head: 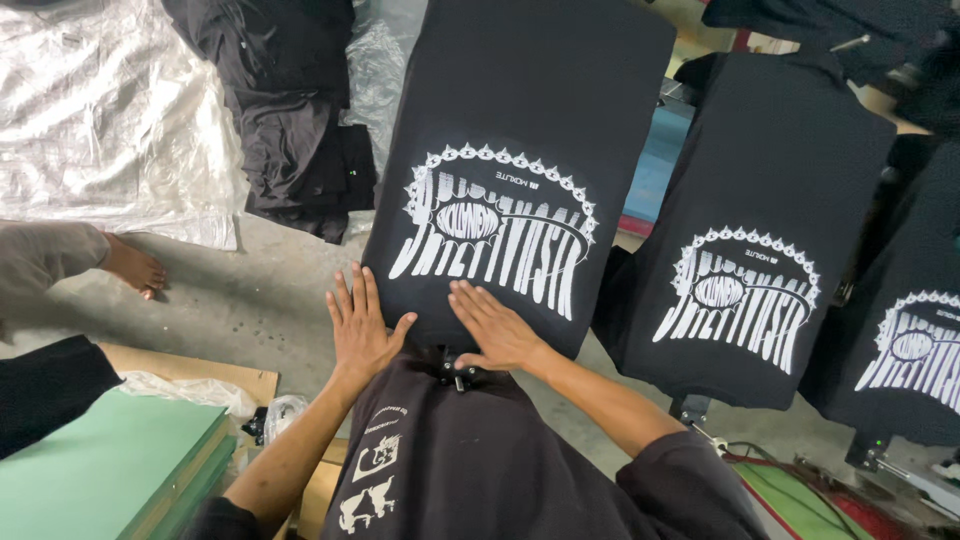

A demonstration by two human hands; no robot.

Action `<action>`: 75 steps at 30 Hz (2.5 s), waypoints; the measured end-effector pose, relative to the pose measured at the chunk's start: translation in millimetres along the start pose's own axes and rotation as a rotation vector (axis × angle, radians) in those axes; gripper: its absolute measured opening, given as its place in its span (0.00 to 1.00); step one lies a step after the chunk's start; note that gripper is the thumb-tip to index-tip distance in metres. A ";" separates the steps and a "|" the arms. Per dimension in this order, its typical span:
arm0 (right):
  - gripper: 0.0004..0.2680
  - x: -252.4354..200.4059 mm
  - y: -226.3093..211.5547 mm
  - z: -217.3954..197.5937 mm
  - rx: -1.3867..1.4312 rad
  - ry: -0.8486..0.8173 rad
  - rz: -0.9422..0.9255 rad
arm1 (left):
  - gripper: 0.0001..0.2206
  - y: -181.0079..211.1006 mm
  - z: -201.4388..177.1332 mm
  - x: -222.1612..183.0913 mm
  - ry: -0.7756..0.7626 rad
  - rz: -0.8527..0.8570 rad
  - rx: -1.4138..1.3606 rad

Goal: The person performs screen printing by applying white ink onto a screen and using a squeegee to transfer the design onto black t-shirts, then smooths the printed shirts on the printing boards.

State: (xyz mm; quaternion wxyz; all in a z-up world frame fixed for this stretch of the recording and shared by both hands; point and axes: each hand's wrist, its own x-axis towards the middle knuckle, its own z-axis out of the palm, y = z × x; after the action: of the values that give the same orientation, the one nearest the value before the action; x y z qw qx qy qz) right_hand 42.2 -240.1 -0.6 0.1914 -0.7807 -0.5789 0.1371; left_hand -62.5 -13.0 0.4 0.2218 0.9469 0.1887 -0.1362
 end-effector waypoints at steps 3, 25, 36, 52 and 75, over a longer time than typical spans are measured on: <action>0.39 7.6 -2.3 6.9 0.029 0.029 -0.003 | 0.48 0.7 -3.6 0.8 -0.015 0.003 0.000; 0.36 -145.7 -44.1 -17.3 -0.015 -0.220 0.684 | 0.47 -4.1 0.3 1.4 -0.034 0.016 -0.008; 0.38 -98.0 -31.8 -1.6 0.035 -0.130 0.594 | 0.47 -6.5 2.8 0.0 -0.005 0.037 -0.021; 0.36 -10.3 -27.9 13.4 0.008 0.001 0.139 | 0.47 -10.2 3.0 -18.9 0.029 0.097 0.062; 0.32 98.3 -65.2 -41.8 0.099 0.025 0.184 | 0.38 -38.3 -31.6 13.8 0.256 0.180 -0.310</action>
State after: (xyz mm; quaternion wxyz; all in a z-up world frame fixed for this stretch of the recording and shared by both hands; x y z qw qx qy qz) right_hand 33.7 -135.2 67.1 0.2234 -0.8217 -0.4950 0.1729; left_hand -60.7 37.8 8.9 0.3504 0.9240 0.1488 0.0360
